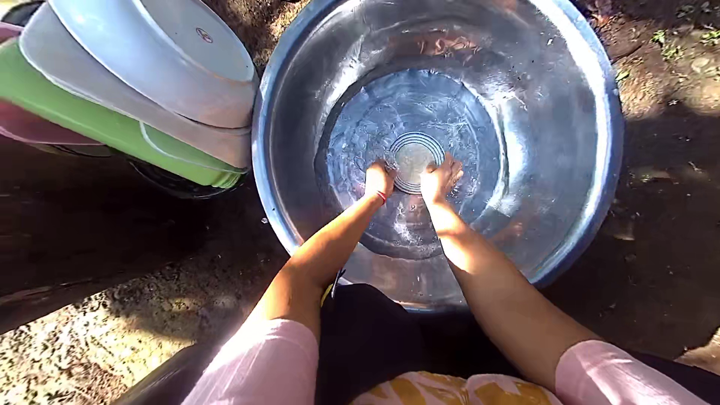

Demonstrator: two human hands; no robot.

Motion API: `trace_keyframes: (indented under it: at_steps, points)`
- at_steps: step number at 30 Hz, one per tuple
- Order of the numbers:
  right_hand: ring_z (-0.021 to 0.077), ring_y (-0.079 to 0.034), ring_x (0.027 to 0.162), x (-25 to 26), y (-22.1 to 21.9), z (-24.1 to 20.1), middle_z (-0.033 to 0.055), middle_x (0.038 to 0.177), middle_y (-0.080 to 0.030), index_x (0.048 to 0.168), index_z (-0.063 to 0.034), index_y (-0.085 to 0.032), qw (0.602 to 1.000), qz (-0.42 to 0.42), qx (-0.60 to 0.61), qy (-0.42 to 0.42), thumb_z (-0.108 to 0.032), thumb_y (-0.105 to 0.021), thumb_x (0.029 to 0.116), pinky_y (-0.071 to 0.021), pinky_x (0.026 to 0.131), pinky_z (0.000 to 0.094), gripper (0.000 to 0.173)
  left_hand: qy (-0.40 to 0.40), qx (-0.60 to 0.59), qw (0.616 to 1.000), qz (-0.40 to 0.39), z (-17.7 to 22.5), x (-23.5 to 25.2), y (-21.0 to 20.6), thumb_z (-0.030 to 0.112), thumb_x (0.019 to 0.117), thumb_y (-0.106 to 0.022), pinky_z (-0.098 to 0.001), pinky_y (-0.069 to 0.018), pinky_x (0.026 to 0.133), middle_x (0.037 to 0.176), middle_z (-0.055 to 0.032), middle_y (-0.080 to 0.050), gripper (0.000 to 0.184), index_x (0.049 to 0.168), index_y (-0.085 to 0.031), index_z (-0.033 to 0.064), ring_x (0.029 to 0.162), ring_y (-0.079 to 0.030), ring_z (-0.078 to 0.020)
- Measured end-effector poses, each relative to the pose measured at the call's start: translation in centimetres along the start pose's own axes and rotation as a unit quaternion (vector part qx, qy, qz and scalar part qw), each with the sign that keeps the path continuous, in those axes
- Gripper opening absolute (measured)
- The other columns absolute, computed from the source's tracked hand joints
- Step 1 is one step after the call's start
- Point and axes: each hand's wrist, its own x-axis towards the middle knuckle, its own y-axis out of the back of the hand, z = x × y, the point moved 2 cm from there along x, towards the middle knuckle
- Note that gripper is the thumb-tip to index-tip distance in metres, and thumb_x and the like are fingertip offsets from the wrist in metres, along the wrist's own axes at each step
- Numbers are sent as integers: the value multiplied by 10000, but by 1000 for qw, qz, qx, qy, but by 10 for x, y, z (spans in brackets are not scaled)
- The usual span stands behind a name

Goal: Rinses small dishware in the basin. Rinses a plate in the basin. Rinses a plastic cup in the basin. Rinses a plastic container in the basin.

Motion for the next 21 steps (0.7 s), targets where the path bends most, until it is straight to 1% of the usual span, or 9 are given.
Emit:
trace_keyframes:
  at_steps: [4, 6, 8, 11, 13, 16, 18, 20, 21]
  points:
    - [369, -184, 1560, -12, -23, -21, 271, 1666, -189, 1603, 55, -184, 971, -26, 236, 14, -301, -408, 1093, -178, 1272, 467, 661, -122, -30, 992, 4, 26, -24, 5, 112, 1043, -535, -563, -549, 936, 1195, -263, -681, 350, 1362, -545, -30, 1045, -705, -395]
    - [148, -496, 1338, -21, -4, -44, 104, 1483, -496, 1550, -66, -343, 844, -92, 523, -72, -462, -193, 1123, -436, 1105, 337, 602, -281, 30, 957, 69, 30, -38, 10, 61, 988, -587, -535, -562, 926, 1190, -237, -704, 306, 1264, -643, -57, 1078, -704, -385]
    - [203, -632, 1088, -21, 29, -55, 106, 1223, -622, 1395, -113, -454, 717, -148, 671, -118, -658, -72, 1047, -555, 913, 434, 751, -445, 87, 880, 142, 22, -40, 6, 22, 930, -627, -536, -582, 865, 1216, -219, -712, 203, 1097, -738, -8, 1088, -700, -410]
    - [219, -629, 1181, -16, 49, -34, 113, 1324, -610, 1462, -106, -434, 709, -179, 673, -112, -441, -221, 1125, -550, 987, 442, 521, -542, 152, 811, 159, 8, -36, 4, 89, 967, -632, -532, -546, 862, 1267, -145, -711, 166, 1075, -755, 109, 1124, -686, -369]
    - [193, -609, 1203, -9, 44, -15, 101, 1343, -587, 1465, -85, -418, 731, -170, 651, -111, -293, -349, 1127, -534, 1013, 411, 403, -484, 144, 851, 145, -4, -33, 9, 247, 992, -646, -597, -444, 1040, 1319, -101, -697, 249, 1179, -747, 118, 1250, -628, -359]
    - [148, -566, 1288, -22, 47, 15, 35, 1423, -560, 1512, -163, -390, 738, -191, 642, -82, -396, -384, 1113, -507, 1064, 380, 462, -89, -81, 978, 171, -28, -33, 25, 300, 1031, -568, -612, -286, 1158, 1452, -174, -576, 463, 1426, -587, 60, 1411, -453, -368]
    - [156, -537, 1324, -38, 48, 31, 50, 1465, -535, 1536, -151, -372, 744, -211, 632, -41, -425, -323, 1120, -483, 1094, 394, 501, 135, -298, 930, 168, -45, -36, 10, 281, 1075, -504, -491, -429, 1108, 1355, -121, -632, 395, 1407, -588, 84, 1283, -563, -231]
    - [180, -547, 1305, -50, 47, 23, 123, 1470, -523, 1558, -63, -325, 807, -237, 540, 2, -406, -190, 1133, -492, 1079, 387, 563, 184, -519, 833, 58, -36, -47, -15, 287, 1116, -366, -252, -514, 720, 911, 9, -615, 299, 1162, -597, 103, 775, -581, -59]
    - [194, -584, 1251, -55, 46, 13, 172, 1414, -555, 1520, 15, -347, 848, -251, 463, 57, -312, -214, 1136, -520, 1037, 368, 521, 156, -580, 799, -26, -20, -54, -18, 317, 1121, -301, -270, -528, 636, 783, -16, -593, 359, 1063, -556, 71, 654, -588, -99]
